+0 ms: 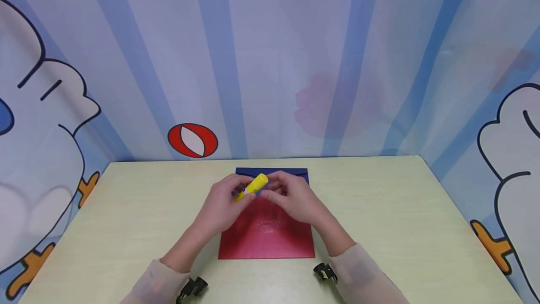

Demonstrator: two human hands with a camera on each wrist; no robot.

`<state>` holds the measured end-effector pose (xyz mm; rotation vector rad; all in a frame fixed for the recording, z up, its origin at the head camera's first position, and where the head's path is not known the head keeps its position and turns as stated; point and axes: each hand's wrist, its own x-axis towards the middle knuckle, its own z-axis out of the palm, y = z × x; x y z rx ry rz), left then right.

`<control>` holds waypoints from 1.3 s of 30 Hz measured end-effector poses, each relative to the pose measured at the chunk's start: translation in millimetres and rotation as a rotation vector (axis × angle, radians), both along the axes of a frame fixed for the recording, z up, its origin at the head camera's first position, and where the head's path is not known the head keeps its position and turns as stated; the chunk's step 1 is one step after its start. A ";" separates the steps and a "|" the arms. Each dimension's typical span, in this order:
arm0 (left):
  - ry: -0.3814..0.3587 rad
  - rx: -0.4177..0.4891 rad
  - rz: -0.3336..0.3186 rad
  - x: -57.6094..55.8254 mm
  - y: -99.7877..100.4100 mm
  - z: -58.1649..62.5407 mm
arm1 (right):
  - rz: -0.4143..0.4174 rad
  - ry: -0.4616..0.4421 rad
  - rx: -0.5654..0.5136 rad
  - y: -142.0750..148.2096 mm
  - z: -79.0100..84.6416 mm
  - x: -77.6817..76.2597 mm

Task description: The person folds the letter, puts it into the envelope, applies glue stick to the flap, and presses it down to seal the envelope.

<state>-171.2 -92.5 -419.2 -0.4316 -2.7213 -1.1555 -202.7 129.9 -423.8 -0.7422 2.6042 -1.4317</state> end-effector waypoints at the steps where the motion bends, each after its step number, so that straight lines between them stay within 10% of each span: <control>1: -0.010 0.017 0.002 -0.2 -0.5 0.0 | 0.002 -0.003 0.000 -0.4 0.1 0.4; 39: -0.310 0.468 -0.018 -2.1 1.7 -1.9 | -0.007 0.128 0.102 -18.5 2.6 14.0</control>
